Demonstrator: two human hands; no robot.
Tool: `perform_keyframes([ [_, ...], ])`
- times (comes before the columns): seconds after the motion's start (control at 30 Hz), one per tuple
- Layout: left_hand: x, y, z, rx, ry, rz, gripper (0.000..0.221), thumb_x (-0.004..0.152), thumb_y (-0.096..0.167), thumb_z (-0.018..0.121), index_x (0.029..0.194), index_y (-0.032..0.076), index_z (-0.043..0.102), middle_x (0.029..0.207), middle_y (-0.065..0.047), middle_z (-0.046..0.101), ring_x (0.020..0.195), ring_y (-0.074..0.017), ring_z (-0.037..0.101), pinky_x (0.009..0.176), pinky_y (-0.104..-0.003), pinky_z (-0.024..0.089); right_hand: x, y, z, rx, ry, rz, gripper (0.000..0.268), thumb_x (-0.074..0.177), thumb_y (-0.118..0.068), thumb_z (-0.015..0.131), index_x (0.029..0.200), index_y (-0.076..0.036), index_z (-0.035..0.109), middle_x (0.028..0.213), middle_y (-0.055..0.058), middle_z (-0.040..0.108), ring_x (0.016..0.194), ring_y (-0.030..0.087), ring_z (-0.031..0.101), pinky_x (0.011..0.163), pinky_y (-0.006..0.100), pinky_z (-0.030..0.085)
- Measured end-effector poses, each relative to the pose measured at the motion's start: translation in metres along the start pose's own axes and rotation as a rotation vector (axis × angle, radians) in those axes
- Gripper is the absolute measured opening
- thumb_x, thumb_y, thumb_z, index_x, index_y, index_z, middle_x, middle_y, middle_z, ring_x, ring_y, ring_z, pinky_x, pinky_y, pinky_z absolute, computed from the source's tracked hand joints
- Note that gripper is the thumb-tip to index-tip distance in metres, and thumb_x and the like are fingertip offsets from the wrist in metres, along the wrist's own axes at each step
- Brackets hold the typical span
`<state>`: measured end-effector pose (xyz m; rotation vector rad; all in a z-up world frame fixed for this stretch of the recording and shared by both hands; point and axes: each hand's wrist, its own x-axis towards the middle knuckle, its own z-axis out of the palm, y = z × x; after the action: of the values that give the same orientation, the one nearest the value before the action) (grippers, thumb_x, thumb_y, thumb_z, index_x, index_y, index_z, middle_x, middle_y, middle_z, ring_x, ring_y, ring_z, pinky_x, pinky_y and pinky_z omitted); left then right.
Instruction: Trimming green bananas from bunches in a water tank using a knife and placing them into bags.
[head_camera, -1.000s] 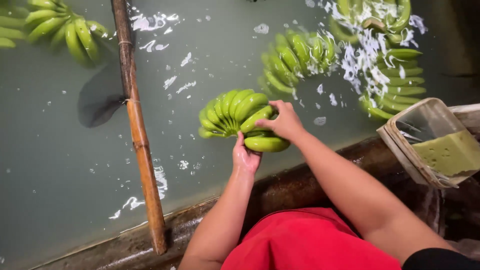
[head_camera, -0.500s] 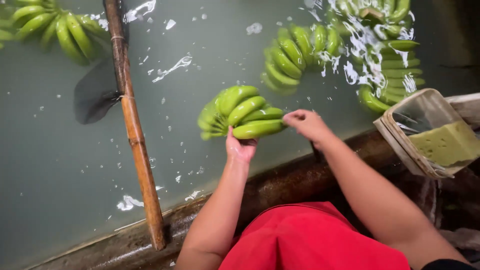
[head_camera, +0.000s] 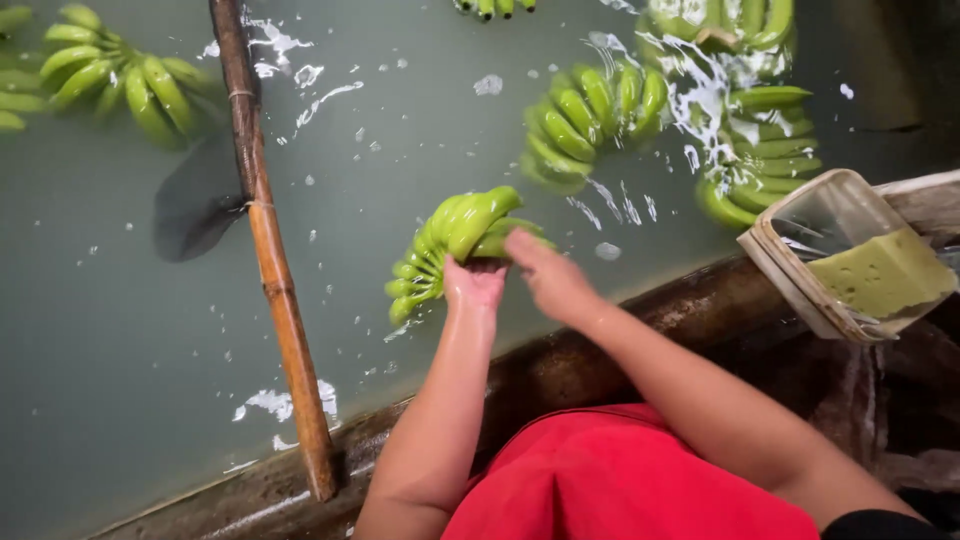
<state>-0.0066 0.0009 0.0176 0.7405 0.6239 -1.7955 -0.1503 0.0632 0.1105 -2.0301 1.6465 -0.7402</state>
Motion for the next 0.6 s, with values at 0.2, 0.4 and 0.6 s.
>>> perform_keyframes([
  [0.2,-0.027,0.042,0.008,-0.027,0.075,0.074,0.054,0.106,0.038,0.035,0.146,0.006,0.050,0.151,-0.022,0.050,0.140,-0.0393,0.050,0.117,-0.067,0.036,-0.007,-0.012,-0.036,0.023,-0.302,0.075,0.050,0.085,-0.001,0.060,0.128,-0.022,0.070,0.139,0.002,0.066,0.123,0.030,0.064,0.101,0.039,0.052],
  [0.4,-0.031,0.117,-0.035,-0.012,0.082,0.234,0.050,0.101,0.034,0.040,0.142,0.009,0.056,0.148,-0.018,0.055,0.137,-0.0374,0.054,0.116,-0.066,0.038,-0.068,0.098,-0.109,-0.432,-0.136,0.358,0.044,0.085,-0.004,0.059,0.125,-0.019,0.071,0.121,0.010,0.071,0.108,0.036,0.068,0.089,0.048,0.055],
  [0.6,-0.008,0.214,-0.114,-0.003,0.119,0.582,0.064,0.102,0.052,0.030,0.144,0.010,0.055,0.146,-0.015,0.056,0.135,-0.0299,0.055,0.118,-0.051,0.038,-0.123,0.126,-0.123,-0.718,-0.011,0.270,0.040,0.077,-0.010,0.065,0.115,-0.021,0.073,0.095,0.003,0.070,0.094,0.030,0.067,0.079,0.044,0.057],
])
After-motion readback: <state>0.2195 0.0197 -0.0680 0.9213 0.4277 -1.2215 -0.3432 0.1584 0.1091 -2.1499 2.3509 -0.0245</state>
